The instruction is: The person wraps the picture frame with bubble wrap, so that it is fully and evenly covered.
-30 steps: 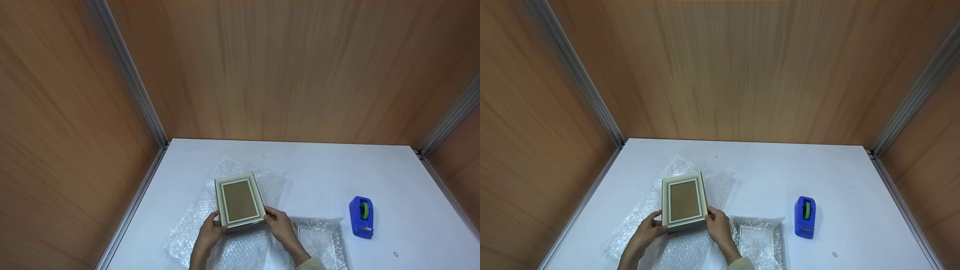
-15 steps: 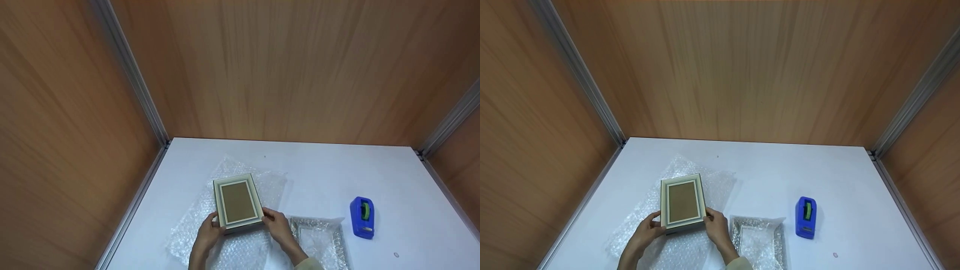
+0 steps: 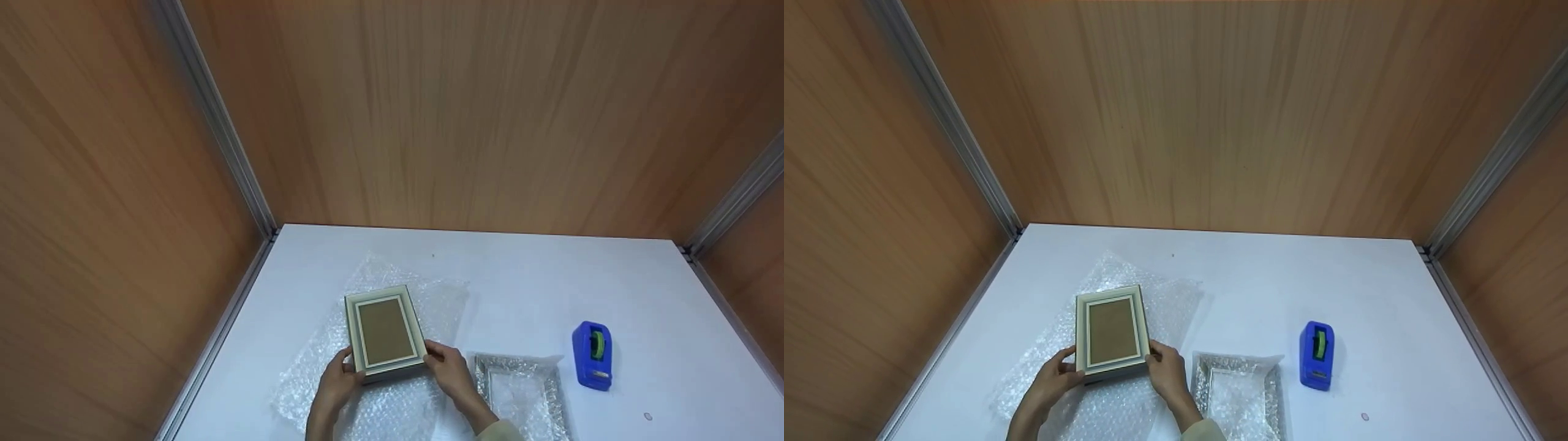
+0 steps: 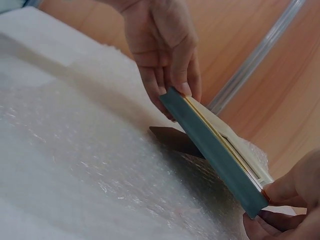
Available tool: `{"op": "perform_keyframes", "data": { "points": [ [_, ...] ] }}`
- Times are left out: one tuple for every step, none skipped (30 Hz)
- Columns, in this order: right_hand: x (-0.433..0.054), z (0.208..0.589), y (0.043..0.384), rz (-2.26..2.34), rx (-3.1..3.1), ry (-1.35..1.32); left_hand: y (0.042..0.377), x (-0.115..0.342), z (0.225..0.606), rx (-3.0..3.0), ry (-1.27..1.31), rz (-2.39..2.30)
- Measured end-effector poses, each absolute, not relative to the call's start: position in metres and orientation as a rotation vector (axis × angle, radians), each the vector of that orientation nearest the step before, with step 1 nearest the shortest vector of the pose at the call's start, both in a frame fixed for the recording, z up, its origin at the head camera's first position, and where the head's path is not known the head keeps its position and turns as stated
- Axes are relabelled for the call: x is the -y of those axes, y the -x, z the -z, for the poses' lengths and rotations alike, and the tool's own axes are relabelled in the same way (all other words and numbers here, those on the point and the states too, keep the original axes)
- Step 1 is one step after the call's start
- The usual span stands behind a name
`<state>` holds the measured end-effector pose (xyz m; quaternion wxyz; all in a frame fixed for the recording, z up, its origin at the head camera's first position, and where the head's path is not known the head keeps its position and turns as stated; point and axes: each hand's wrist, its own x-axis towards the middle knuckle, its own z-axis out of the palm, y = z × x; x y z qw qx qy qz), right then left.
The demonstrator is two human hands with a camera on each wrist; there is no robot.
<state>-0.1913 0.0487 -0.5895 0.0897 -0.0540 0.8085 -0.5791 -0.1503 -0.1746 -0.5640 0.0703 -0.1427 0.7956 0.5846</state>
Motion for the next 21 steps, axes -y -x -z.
{"op": "perform_keyframes", "data": {
  "points": [
    [-0.048, 0.59, 0.191, 1.725, -2.407, 0.166, 0.15, 0.175, 0.564, -2.394, 0.425, -1.762],
    [-0.048, 0.591, 0.191, 1.728, -2.411, 0.17, 0.15, 0.176, 0.564, -2.395, 0.424, -1.766],
    [-0.047, 0.591, 0.19, 1.732, -2.414, 0.174, 0.15, 0.176, 0.563, -2.398, 0.418, -1.769],
    [-0.047, 0.592, 0.19, 1.734, -2.42, 0.179, 0.15, 0.177, 0.563, -2.397, 0.413, -1.777],
    [-0.046, 0.592, 0.19, 1.739, -2.425, 0.185, 0.149, 0.177, 0.563, -2.397, 0.404, -1.786],
    [-0.046, 0.593, 0.19, 1.742, -2.425, 0.184, 0.149, 0.178, 0.564, -2.401, 0.398, -1.791],
    [-0.045, 0.593, 0.189, 1.744, -2.424, 0.183, 0.149, 0.179, 0.565, -2.403, 0.394, -1.792],
    [-0.044, 0.594, 0.189, 1.741, -2.428, 0.18, 0.149, 0.179, 0.565, -2.41, 0.391, -1.791],
    [-0.044, 0.594, 0.189, 1.741, -2.425, 0.177, 0.149, 0.18, 0.566, -2.415, 0.389, -1.788],
    [-0.043, 0.595, 0.188, 1.738, -2.424, 0.174, 0.149, 0.18, 0.568, -2.418, 0.388, -1.78],
    [-0.043, 0.595, 0.188, 1.733, -2.421, 0.167, 0.149, 0.181, 0.569, -2.419, 0.391, -1.773],
    [-0.042, 0.596, 0.188, 1.727, -2.42, 0.158, 0.149, 0.181, 0.57, -2.418, 0.397, -1.764],
    [-0.042, 0.597, 0.187, 1.722, -2.421, 0.155, 0.149, 0.181, 0.571, -2.416, 0.402, -1.755],
    [-0.042, 0.597, 0.187, 1.716, -2.422, 0.15, 0.15, 0.182, 0.572, -2.415, 0.406, -1.75],
    [-0.042, 0.598, 0.187, 1.714, -2.417, 0.151, 0.15, 0.182, 0.573, -2.412, 0.406, -1.743],
    [-0.041, 0.598, 0.187, 1.71, -2.414, 0.152, 0.15, 0.182, 0.574, -2.406, 0.408, -1.74],
    [-0.041, 0.599, 0.187, 1.707, -2.411, 0.155, 0.15, 0.182, 0.574, -2.401, 0.414, -1.739],
    [-0.041, 0.599, 0.186, 1.707, -2.407, 0.16, 0.15, 0.182, 0.575, -2.4, 0.418, -1.735],
    [-0.041, 0.599, 0.186, 1.706, -2.404, 0.167, 0.151, 0.182, 0.575, -2.398, 0.42, -1.731],
    [-0.041, 0.599, 0.186, 1.705, -2.399, 0.174, 0.151, 0.182, 0.575, -2.402, 0.42, -1.729],
    [-0.041, 0.599, 0.186, 1.701, -2.401, 0.185, 0.151, 0.182, 0.575, -2.405, 0.42, -1.726]
  ]
}}
